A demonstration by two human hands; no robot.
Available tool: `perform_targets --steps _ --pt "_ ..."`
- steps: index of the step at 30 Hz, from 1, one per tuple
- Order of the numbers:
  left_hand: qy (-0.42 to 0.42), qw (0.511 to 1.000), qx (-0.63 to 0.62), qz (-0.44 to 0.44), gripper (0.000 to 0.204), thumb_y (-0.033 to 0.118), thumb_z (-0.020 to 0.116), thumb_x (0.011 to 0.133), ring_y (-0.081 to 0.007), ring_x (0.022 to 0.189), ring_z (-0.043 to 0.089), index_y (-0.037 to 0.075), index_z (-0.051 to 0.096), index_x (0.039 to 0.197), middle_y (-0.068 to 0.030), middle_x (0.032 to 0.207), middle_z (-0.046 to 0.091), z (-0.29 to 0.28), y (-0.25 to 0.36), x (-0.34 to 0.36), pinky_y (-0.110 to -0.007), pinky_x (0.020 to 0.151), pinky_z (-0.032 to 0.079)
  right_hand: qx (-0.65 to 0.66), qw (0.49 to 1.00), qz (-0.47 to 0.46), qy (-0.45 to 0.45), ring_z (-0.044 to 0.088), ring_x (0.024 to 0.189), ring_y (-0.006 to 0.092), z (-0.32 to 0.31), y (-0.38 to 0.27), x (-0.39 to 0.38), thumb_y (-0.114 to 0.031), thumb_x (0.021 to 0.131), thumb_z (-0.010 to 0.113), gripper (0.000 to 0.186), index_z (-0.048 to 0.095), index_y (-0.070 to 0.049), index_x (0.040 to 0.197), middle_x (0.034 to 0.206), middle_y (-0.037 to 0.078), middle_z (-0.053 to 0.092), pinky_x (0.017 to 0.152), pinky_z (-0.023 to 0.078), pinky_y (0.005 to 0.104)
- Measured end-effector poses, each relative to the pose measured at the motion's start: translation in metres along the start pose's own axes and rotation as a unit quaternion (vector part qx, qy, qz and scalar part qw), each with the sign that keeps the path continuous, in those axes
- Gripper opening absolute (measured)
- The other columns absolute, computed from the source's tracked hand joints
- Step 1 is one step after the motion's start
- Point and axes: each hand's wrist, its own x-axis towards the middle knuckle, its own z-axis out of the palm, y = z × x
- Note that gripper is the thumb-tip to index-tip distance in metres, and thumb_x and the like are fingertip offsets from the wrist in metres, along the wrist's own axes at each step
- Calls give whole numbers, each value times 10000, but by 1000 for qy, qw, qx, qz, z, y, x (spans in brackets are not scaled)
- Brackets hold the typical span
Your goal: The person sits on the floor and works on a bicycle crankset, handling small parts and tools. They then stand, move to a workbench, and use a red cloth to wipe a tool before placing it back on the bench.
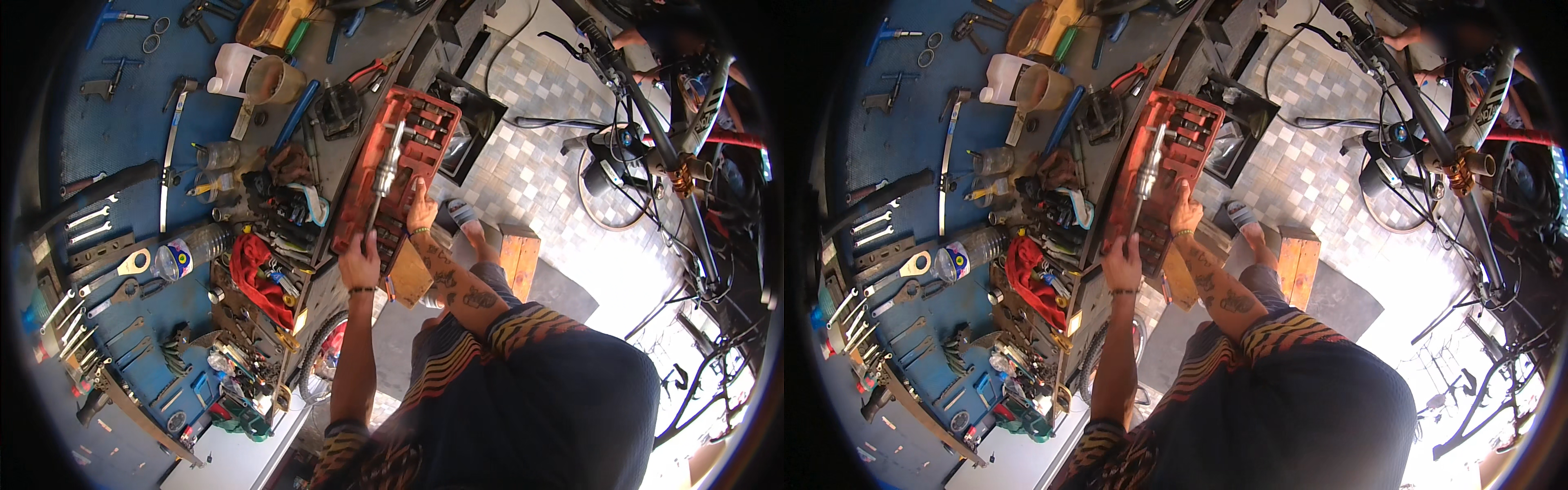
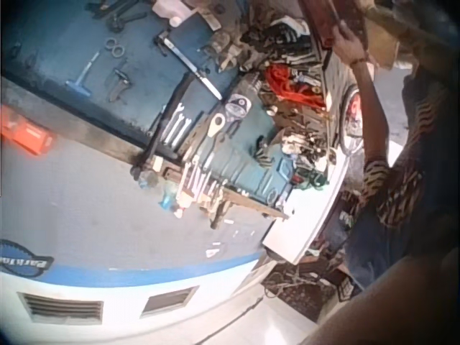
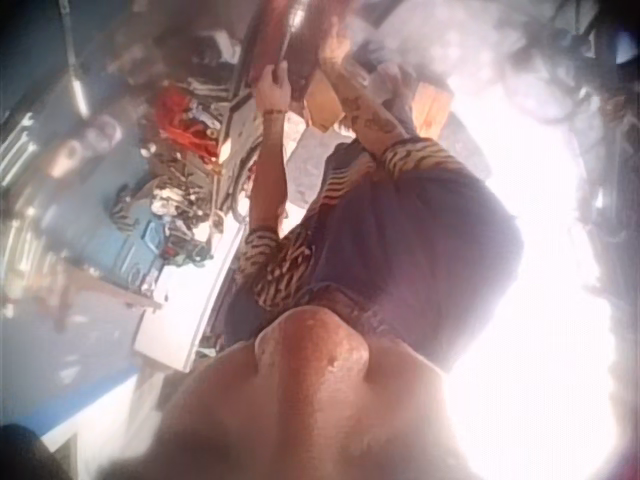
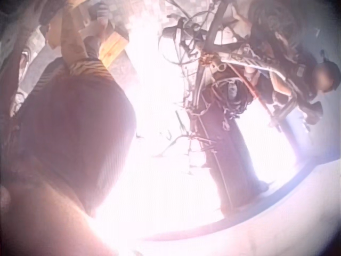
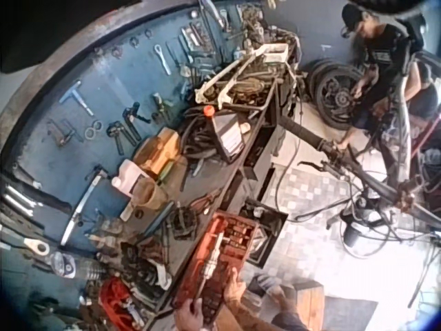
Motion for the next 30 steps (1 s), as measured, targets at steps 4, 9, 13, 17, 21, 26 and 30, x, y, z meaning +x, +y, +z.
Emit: perform_targets --steps 4,9,13,17,21,26,30 --pt "-10 1000 19 -5 494 498 588 1008 -472 870 690 20 712 997 -261 875 722 24 8 53 -550 754 532 6 998 57 -13 614 656 335 -5 -19 -9 -714 979 474 855 699 90 791 651 229 628 715 484 497" --pt "-71 993 86 -27 501 542 571 1000 -452 894 699 83 741 1106 -242 926 738 11 9 91 -538 775 555 -14 997 75 -19 614 642 277 -7 -32 -4 -728 973 472 870 693 87 762 611 187 614 696 489 482" --pt "-59 989 134 -14 284 363 619 1000 -399 960 706 140 726 1142 -169 1063 735 9 -5 69 -512 779 580 -21 996 74 -33 595 610 291 -12 -52 -15 -744 962 478 901 672 106 737 593 197 593 680 487 482" --pt "78 984 156 -34 226 232 623 975 -348 1049 690 151 718 1163 -138 1104 721 1 -14 5 -484 821 583 -31 993 112 -23 623 623 244 1 -36 -11 -775 922 527 889 721 78 767 641 152 643 630 518 419" --pt "51 988 96 -112 158 217 659 921 -323 923 688 140 720 1045 -88 962 712 -11 -45 -86 -470 745 576 44 983 172 -51 659 673 228 36 -34 -2 -808 905 524 891 765 50 907 793 147 709 626 556 398" --pt "7 910 63 -409 210 296 629 960 -362 958 708 168 713 1104 -128 1015 737 -34 -54 -240 -503 783 577 -240 936 10 -258 694 947 421 71 -21 -7 -742 966 453 825 763 16 1066 978 253 738 873 539 499" --pt "109 873 106 -464 296 384 588 988 -433 903 705 170 701 1158 -186 972 739 -75 -119 -204 -557 756 554 -420 606 -591 -327 691 1013 432 140 -1 118 -609 1005 477 638 763 -43 1071 1061 267 725 888 528 511"
